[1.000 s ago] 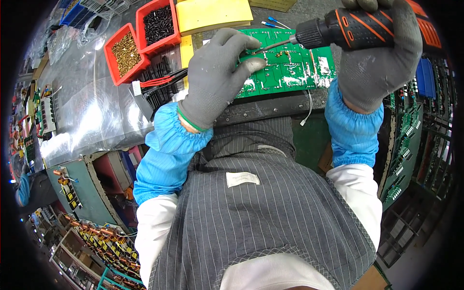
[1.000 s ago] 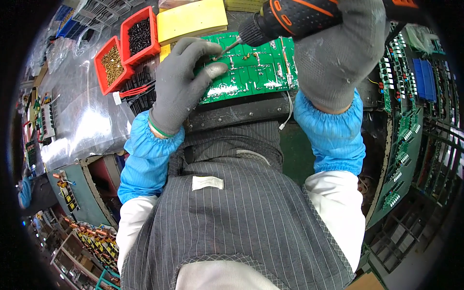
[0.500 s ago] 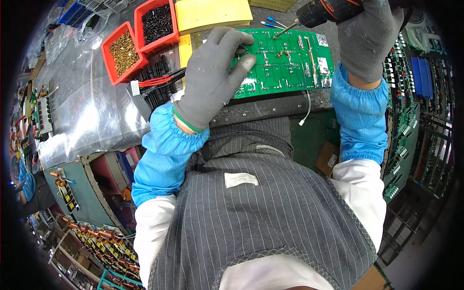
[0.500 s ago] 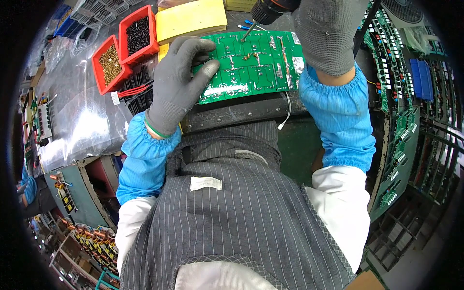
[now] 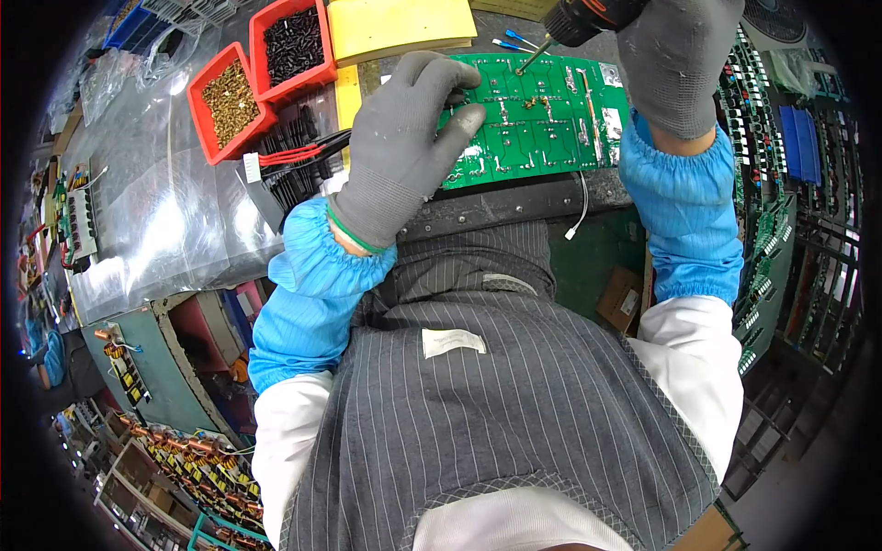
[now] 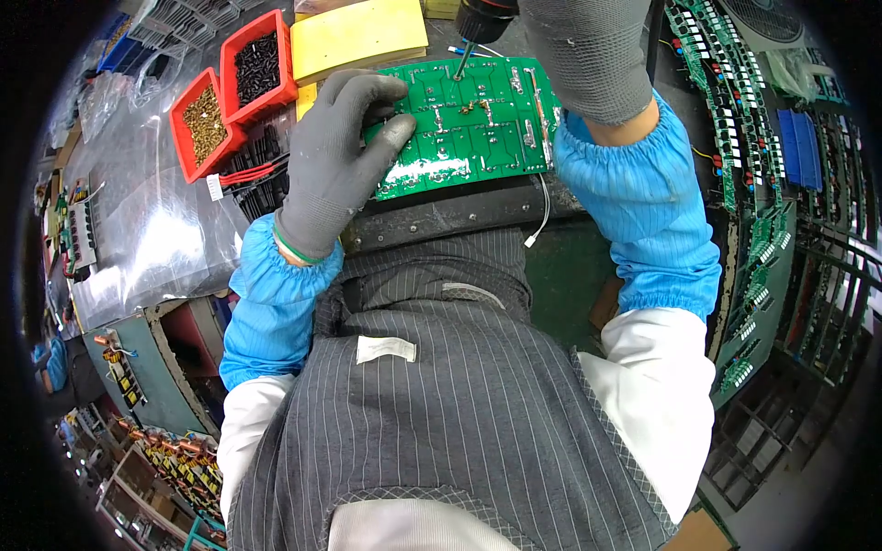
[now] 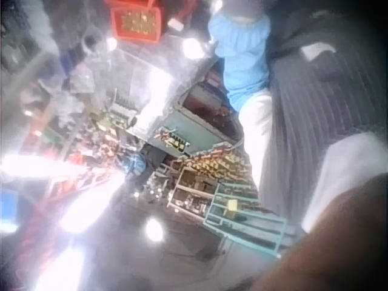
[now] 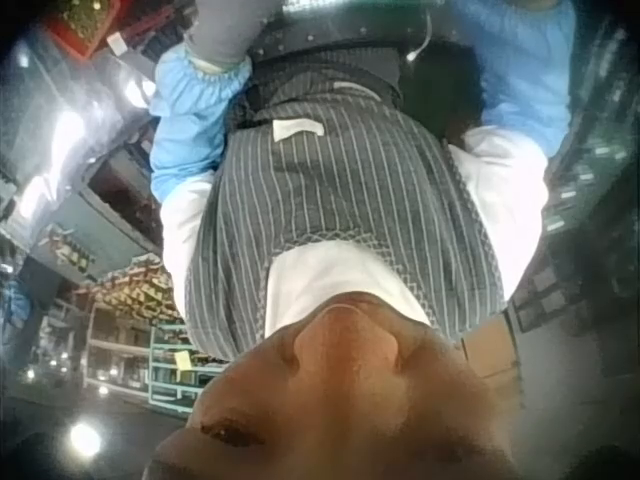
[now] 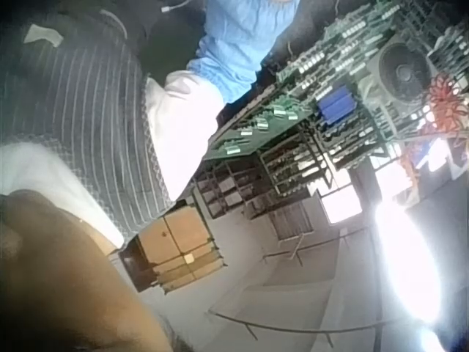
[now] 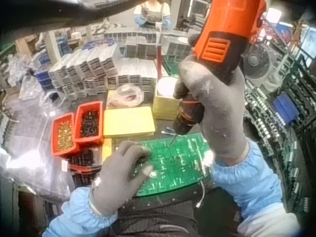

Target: Assemble an electronic component by applying thermal paste, installing an insulation sheet, and mounting a printed circuit board using screws and an electric screwdriver.

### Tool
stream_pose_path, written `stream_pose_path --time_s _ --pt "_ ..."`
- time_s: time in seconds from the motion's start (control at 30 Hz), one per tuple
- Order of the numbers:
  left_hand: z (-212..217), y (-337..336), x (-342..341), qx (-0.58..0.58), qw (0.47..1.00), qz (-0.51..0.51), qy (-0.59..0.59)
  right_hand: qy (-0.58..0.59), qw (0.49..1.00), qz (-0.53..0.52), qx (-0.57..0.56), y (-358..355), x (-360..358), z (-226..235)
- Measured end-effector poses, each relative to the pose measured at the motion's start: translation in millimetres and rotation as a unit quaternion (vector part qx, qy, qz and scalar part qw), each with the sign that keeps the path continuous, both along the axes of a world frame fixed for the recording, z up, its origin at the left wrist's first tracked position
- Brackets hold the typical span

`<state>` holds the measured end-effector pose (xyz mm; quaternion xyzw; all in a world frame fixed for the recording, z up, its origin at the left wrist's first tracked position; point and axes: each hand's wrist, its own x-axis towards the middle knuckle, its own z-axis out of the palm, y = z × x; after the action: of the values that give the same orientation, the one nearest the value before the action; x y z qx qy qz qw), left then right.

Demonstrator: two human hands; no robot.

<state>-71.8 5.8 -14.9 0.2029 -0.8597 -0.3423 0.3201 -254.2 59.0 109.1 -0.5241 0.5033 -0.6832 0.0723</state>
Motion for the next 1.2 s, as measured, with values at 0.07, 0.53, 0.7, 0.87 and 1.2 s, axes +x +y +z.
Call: stream_pose_path --time_s 0.07,0.53,0.7,0.87,1.2 --pt "1 0 -1 0.004 1.0 -0.002 -0.001 -0.004 1.0 0.003 0.006 1 -3 -1" --pt "10 -4 2 -0.029 0.999 -0.023 -0.029 -0.037 0.997 -0.029 -0.059 40 8 3" --pt "12 0 2 -0.008 1.0 -0.019 -0.019 -0.067 0.993 -0.046 -0.084 45 13 7" --pt "15 4 1 -0.061 0.997 -0.036 -0.003 -0.056 0.993 -0.023 -0.099 65 2 4" --pt "9 7 2 0.055 0.996 -0.054 0.05 -0.034 0.992 -0.062 -0.099 66 29 5"
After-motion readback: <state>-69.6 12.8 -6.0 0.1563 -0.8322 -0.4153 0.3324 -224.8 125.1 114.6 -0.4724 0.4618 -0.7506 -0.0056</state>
